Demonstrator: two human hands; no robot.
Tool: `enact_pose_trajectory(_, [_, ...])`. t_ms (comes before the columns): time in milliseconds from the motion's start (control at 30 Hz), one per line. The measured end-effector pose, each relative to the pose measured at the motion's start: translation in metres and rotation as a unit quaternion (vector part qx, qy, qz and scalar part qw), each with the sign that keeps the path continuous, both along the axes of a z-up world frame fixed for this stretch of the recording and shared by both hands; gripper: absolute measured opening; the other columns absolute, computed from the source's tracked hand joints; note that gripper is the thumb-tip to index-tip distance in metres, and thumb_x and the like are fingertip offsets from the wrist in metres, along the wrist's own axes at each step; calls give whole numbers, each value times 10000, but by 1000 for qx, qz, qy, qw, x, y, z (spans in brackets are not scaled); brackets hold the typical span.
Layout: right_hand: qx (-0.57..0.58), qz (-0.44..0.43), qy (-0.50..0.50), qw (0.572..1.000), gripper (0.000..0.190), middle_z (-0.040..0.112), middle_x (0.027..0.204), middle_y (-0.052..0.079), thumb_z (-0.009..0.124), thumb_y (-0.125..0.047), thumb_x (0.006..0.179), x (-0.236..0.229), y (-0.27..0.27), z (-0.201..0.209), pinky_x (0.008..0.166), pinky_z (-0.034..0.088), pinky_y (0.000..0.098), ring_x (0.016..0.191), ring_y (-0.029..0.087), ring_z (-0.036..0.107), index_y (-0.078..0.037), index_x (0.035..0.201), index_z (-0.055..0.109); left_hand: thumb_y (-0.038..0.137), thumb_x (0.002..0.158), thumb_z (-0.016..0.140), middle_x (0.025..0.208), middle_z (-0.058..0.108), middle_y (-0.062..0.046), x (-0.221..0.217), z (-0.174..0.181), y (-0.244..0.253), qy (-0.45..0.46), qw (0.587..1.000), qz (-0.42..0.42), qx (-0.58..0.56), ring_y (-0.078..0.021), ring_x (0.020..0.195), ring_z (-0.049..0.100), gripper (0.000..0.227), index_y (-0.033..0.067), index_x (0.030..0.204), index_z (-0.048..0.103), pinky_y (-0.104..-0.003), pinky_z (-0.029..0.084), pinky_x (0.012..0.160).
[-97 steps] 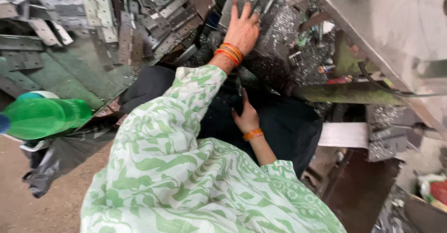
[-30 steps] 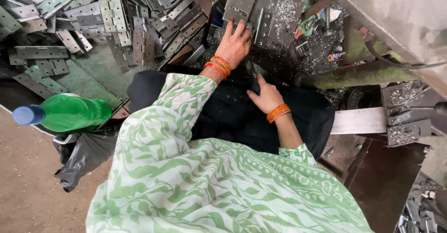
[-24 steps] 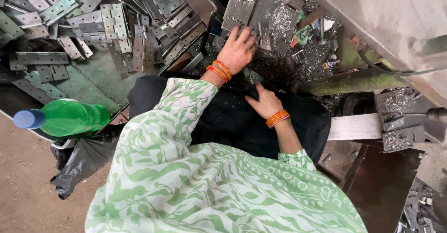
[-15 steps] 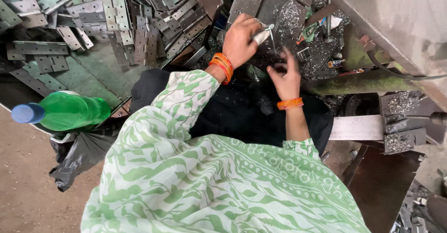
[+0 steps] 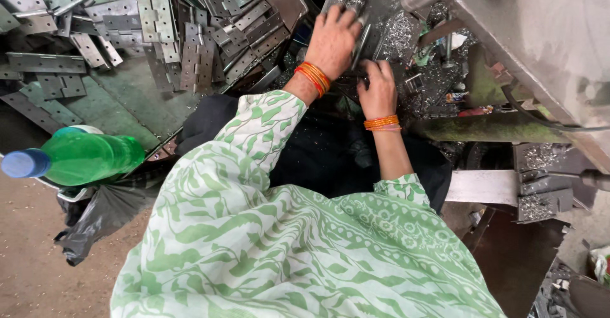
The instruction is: The person sits on the floor and repeatedly picks up small metal brackets from a pile. They place each bracket onto a grinding machine, hold it against the grinding wheel with their left hand, and use a dark cloth in their right hand to wipe the surface. The processed parts are then discarded into a pile.
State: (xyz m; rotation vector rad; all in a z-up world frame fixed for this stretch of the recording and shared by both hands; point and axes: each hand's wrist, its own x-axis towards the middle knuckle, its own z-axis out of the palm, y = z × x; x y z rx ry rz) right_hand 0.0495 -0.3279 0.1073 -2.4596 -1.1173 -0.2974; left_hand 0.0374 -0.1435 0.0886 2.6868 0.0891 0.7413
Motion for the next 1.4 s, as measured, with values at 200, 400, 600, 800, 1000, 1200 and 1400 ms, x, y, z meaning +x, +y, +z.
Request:
enact_pose_trajectory(200, [14,-24,71,997,446,635,1264,211,747,-103,909,-37,-9,30,987,508,454,1151,408,626,-12,1334,649,329,906,654,1317,614,-110,-21,-8,-23,142,982,-60,109,-381,1379,385,346,75,1112,766,-685,307,1088])
enact_pose_trajectory(400, [-123,-13,151,981,732,639,1234,294,790,-284,889,-85,-58,25,930,514,501,1095,474,627,0,1479,462,278,943,611,1380,607,-103,5,-30,-33,102,984,-19,146,-396,1392,371,315,85,1127,778,-731,285,1085])
enact_pose_trajectory(600, [-128,-150,267,943,842,706,1141,260,718,-264,855,-122,-72,-54,844,565,514,1019,449,691,-144,1594,331,250,911,612,1391,597,-97,21,-28,-34,151,978,-23,139,-397,1390,357,314,104,1138,771,-727,278,1075])
enact_pose_trajectory(800, [-118,-153,263,945,880,704,1167,261,718,-256,849,-132,-83,-91,805,567,535,1003,462,689,-169,1604,276,257,931,622,1383,618,-100,8,-28,-32,97,983,-9,155,-397,1397,360,317,98,1161,772,-719,286,1090])
enact_pose_trajectory(1000, [-81,-97,263,956,932,671,1147,313,765,-257,794,-123,-78,-74,871,558,516,1032,483,668,-109,1587,301,226,898,610,1396,609,-104,7,-32,-33,86,985,-5,146,-399,1365,382,321,108,1154,764,-718,287,1065])
enact_pose_trajectory(1200, [-135,-60,241,959,704,700,1171,286,740,-323,901,-88,-72,-12,937,559,498,1083,452,684,-96,1510,471,182,914,601,1387,606,-82,29,-37,-33,84,993,1,81,-378,1384,377,328,80,1185,754,-731,265,1112])
enact_pose_trajectory(1400, [-123,-117,236,957,896,697,1158,261,749,-250,808,-116,-74,-71,841,555,510,1012,452,679,-132,1587,321,195,910,597,1383,609,-93,38,-39,-32,89,991,6,96,-382,1387,368,332,74,1176,755,-720,250,1113])
